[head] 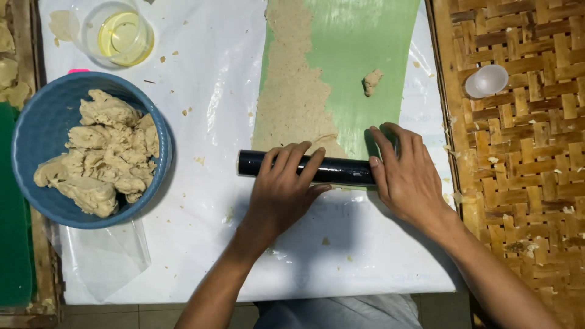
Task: Flattening dough onto a green leaf surface using a rolling pin tool and picking off small pieces.
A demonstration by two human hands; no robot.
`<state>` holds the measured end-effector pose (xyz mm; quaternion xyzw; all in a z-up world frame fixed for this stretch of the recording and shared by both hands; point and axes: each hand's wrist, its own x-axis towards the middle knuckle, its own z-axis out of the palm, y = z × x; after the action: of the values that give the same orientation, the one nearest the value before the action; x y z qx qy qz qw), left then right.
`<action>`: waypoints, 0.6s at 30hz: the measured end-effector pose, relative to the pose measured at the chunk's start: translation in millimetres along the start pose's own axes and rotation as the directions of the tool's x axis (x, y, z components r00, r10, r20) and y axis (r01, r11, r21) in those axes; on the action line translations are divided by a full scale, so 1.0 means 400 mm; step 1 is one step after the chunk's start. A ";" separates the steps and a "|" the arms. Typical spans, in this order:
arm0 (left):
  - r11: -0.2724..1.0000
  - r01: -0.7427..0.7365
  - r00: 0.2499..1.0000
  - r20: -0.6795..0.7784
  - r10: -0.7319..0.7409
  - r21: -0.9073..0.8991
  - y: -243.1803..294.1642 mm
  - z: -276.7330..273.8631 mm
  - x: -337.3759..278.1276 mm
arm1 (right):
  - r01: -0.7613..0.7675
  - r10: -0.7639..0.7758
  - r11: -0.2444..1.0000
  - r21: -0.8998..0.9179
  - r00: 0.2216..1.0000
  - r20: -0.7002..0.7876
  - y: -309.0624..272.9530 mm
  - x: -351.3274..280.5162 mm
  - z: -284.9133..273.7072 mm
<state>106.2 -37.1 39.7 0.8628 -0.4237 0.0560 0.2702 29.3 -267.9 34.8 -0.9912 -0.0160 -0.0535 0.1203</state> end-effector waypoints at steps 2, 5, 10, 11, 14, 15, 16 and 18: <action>1.000 0.015 1.000 0.017 -0.015 0.005 0.003 0.007 -0.008 | -0.029 0.024 0.995 0.091 0.998 0.050 0.028 0.008 0.002; 1.000 0.013 0.999 0.036 -0.014 0.025 -0.003 0.008 -0.013 | -0.162 0.156 0.985 0.066 0.984 0.085 0.074 0.035 -0.009; 0.998 -0.054 0.998 0.035 0.052 0.045 -0.009 -0.042 -0.021 | -0.488 0.503 0.862 -0.136 0.794 0.341 0.074 0.093 -0.066; 0.999 -0.038 0.997 0.066 0.036 0.031 -0.010 -0.051 -0.027 | -0.550 0.542 0.827 -0.119 0.723 0.429 0.066 0.100 -0.076; 1.000 -0.023 0.993 0.112 0.023 0.004 -0.021 -0.071 -0.054 | -0.655 0.572 0.753 -0.065 0.603 0.556 0.054 0.112 -0.108; 1.000 -0.017 0.991 0.130 0.018 -0.010 -0.025 -0.077 -0.066 | -0.695 0.564 0.719 -0.025 0.562 0.605 0.051 0.113 -0.118; 1.000 -0.019 0.992 0.127 0.020 -0.008 -0.028 -0.083 -0.079 | -0.694 0.564 0.720 -0.023 0.565 0.601 0.052 0.101 -0.107; 1.000 -0.012 0.991 0.129 0.014 -0.013 -0.030 -0.092 -0.110 | -0.712 0.517 0.686 0.148 0.621 0.590 0.054 0.069 -0.086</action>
<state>92.3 18.7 51.5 0.8601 -0.4463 -0.0010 0.2471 54.1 -296.5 65.9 -0.8696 0.2904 0.2562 0.3064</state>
